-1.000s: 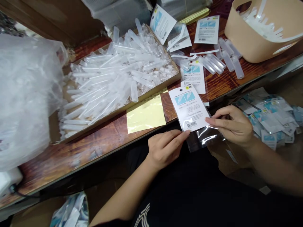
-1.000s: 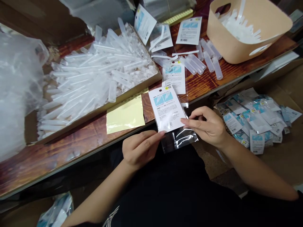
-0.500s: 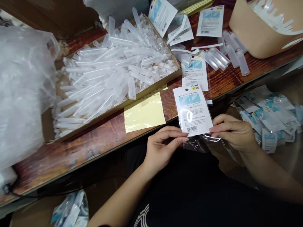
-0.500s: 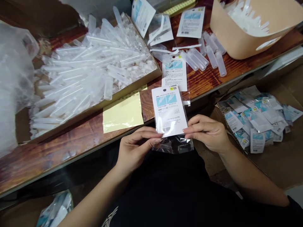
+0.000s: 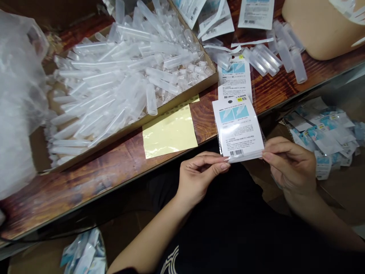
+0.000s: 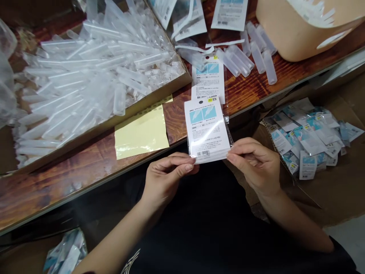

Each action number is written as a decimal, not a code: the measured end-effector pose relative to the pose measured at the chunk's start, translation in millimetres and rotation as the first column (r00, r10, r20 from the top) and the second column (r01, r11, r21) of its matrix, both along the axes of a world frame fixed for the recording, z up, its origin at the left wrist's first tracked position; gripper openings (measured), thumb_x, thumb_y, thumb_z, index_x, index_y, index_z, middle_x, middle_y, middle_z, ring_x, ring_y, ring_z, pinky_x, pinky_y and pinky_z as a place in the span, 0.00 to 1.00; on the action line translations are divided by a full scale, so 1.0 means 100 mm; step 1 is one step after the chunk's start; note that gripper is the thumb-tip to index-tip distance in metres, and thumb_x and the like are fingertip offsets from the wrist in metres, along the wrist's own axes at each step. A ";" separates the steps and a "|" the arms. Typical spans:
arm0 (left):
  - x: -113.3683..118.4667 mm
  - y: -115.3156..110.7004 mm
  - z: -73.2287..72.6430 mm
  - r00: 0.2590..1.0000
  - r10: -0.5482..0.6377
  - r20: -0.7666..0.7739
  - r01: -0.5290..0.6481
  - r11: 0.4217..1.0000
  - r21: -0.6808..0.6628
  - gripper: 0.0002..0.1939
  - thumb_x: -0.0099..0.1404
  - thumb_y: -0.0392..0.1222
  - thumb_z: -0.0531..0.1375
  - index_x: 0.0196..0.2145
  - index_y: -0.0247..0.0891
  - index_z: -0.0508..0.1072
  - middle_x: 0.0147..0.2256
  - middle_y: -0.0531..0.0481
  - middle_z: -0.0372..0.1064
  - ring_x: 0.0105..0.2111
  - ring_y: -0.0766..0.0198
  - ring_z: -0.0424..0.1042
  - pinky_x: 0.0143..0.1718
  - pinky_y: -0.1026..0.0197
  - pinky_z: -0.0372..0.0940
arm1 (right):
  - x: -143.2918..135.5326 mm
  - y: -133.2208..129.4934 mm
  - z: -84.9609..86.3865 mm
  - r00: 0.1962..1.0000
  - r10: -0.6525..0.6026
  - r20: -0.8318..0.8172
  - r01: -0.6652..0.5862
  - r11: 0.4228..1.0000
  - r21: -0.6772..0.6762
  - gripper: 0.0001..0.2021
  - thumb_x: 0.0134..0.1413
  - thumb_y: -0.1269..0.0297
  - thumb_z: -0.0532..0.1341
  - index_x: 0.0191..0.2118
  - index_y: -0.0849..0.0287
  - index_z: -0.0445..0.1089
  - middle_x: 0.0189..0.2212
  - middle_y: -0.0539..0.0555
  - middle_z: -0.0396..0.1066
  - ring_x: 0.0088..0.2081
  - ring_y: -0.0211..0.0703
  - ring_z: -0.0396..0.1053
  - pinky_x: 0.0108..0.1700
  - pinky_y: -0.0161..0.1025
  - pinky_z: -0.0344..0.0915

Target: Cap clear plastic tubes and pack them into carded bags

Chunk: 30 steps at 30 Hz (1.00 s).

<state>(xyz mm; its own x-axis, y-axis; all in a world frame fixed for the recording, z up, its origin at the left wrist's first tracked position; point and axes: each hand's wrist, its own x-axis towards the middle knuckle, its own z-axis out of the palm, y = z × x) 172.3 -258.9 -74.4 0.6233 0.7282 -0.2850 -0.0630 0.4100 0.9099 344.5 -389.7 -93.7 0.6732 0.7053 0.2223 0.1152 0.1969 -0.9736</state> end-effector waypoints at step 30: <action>0.06 0.09 0.02 0.950 0.294 -0.104 -0.305 0.944 -0.127 0.13 0.44 0.43 0.80 0.23 0.39 0.81 0.27 0.50 0.82 0.25 0.64 0.81 0.30 0.63 0.80 | 0.02 0.20 0.00 0.999 0.035 0.036 -0.033 0.998 -0.045 0.10 0.57 0.57 0.72 0.43 0.47 0.75 0.41 0.52 0.73 0.32 0.40 0.71 0.31 0.39 0.72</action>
